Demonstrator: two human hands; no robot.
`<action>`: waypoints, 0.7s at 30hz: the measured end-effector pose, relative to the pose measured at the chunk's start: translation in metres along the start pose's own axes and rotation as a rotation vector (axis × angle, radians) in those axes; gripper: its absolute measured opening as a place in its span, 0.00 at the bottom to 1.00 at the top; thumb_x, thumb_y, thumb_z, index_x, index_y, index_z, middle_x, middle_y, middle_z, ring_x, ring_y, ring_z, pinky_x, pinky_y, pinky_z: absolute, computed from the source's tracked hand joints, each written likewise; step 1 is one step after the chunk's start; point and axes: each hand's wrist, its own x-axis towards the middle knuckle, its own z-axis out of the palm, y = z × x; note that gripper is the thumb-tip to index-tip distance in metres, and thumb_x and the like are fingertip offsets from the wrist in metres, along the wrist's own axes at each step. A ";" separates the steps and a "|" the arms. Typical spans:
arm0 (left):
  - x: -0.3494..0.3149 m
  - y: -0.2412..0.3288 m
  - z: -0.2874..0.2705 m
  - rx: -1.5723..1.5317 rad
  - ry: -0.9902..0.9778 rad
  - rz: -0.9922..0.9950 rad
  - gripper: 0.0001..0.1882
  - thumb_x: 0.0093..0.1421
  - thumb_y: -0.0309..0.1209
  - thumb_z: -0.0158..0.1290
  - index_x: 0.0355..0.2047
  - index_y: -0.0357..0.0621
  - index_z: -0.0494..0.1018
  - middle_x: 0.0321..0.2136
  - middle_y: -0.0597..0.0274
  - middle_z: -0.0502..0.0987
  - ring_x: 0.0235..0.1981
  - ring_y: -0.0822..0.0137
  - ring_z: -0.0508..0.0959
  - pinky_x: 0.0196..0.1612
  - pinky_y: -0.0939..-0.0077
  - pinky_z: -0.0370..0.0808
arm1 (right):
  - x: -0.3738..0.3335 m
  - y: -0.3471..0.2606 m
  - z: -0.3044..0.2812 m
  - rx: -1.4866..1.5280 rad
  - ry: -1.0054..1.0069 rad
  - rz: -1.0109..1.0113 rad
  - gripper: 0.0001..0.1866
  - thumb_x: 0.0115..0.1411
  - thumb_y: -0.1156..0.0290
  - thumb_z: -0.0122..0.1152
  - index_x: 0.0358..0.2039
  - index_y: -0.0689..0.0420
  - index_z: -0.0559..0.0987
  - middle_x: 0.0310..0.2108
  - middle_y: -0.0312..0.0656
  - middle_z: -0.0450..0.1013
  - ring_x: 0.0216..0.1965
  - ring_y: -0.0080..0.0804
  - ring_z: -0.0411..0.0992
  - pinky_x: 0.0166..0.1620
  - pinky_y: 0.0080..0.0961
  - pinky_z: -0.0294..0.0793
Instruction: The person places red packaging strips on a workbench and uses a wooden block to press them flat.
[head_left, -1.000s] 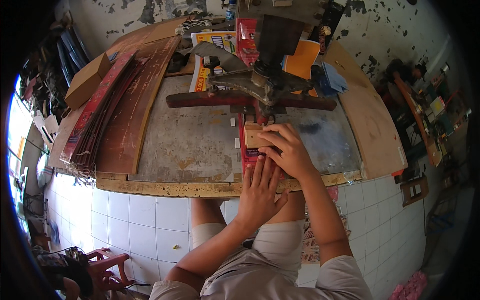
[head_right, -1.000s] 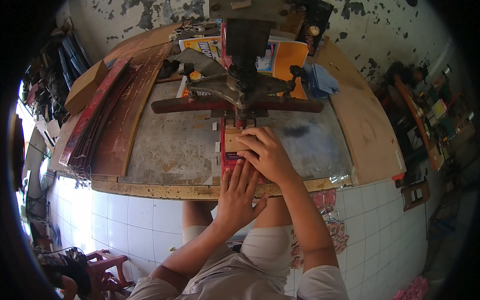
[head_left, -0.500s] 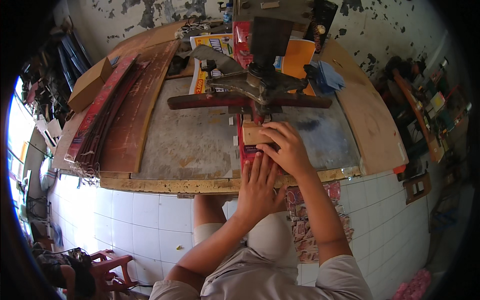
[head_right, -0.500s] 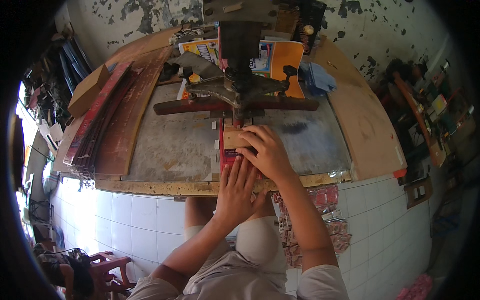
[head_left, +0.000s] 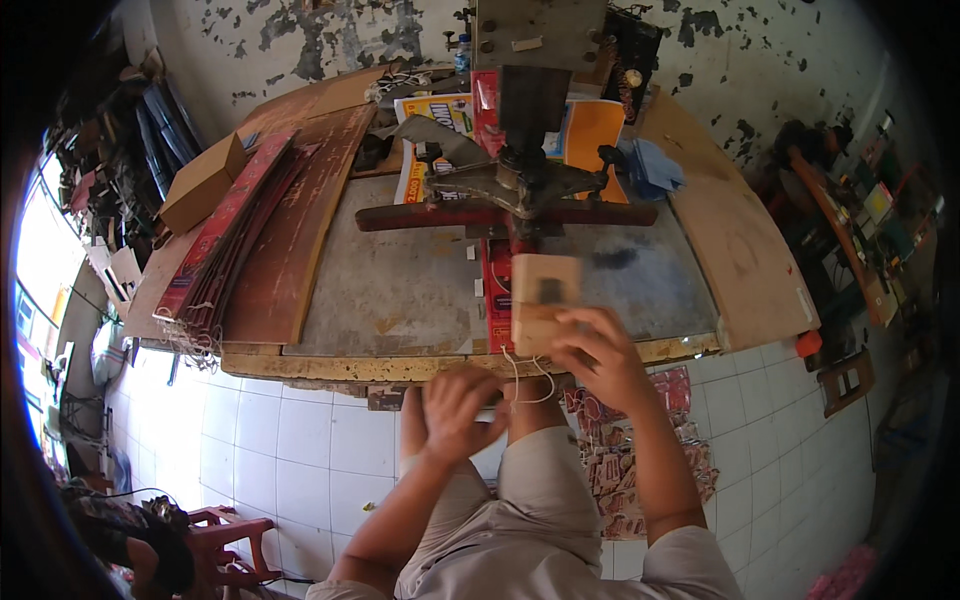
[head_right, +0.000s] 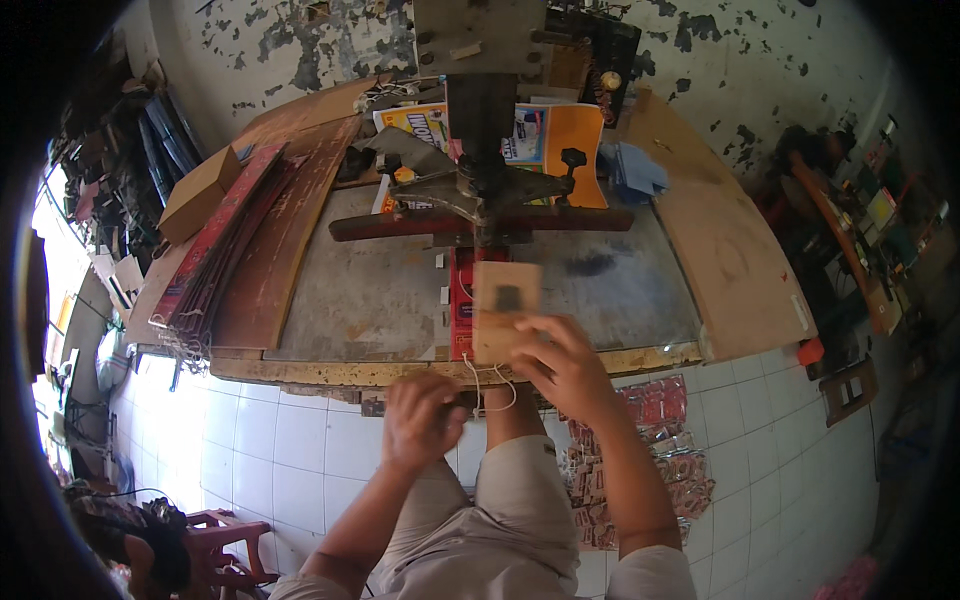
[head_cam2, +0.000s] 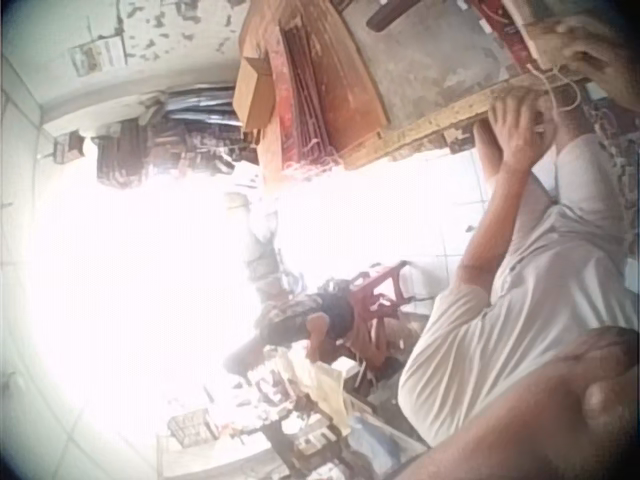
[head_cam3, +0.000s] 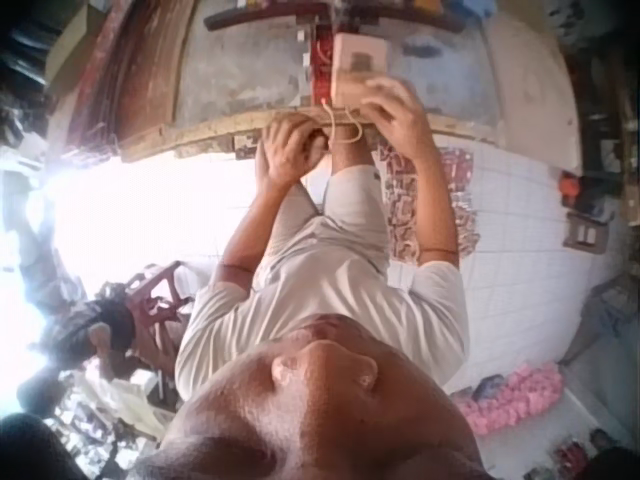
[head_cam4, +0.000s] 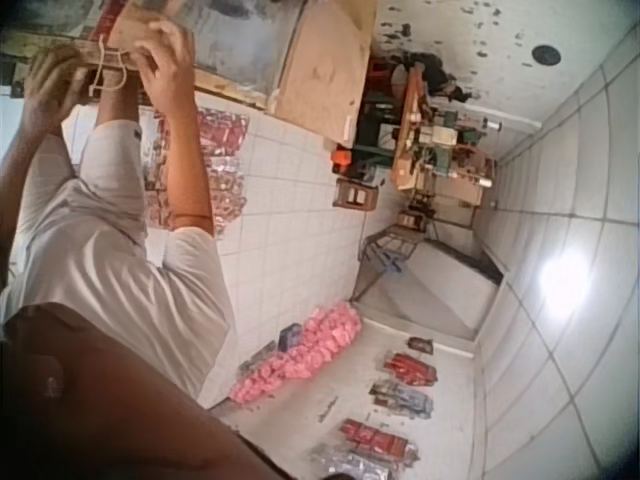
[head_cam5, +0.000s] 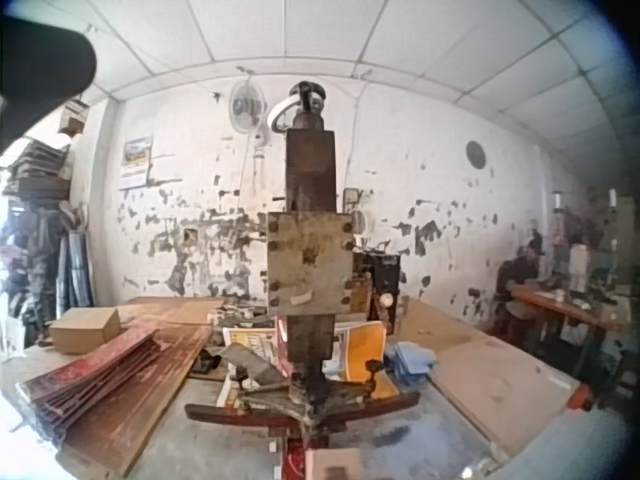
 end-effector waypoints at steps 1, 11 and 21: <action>-0.005 -0.013 -0.007 0.017 0.047 -0.032 0.16 0.60 0.33 0.67 0.49 0.52 0.83 0.49 0.62 0.84 0.53 0.56 0.83 0.58 0.54 0.73 | -0.013 -0.006 -0.017 0.043 0.016 0.056 0.16 0.59 0.73 0.84 0.47 0.56 0.88 0.58 0.43 0.81 0.59 0.44 0.79 0.59 0.43 0.81; -0.053 -0.095 -0.023 0.396 0.214 -0.163 0.23 0.73 0.42 0.53 0.63 0.46 0.77 0.68 0.47 0.77 0.74 0.39 0.70 0.80 0.36 0.53 | -0.096 0.043 -0.130 -0.431 0.389 0.294 0.14 0.60 0.83 0.77 0.44 0.59 0.82 0.55 0.46 0.82 0.58 0.48 0.80 0.63 0.45 0.78; -0.077 -0.108 -0.006 0.472 0.207 -0.143 0.30 0.78 0.49 0.46 0.73 0.49 0.72 0.78 0.45 0.68 0.82 0.39 0.58 0.84 0.34 0.41 | -0.144 0.230 -0.234 -0.606 0.427 0.626 0.10 0.76 0.68 0.68 0.52 0.58 0.80 0.60 0.47 0.79 0.66 0.47 0.75 0.70 0.41 0.71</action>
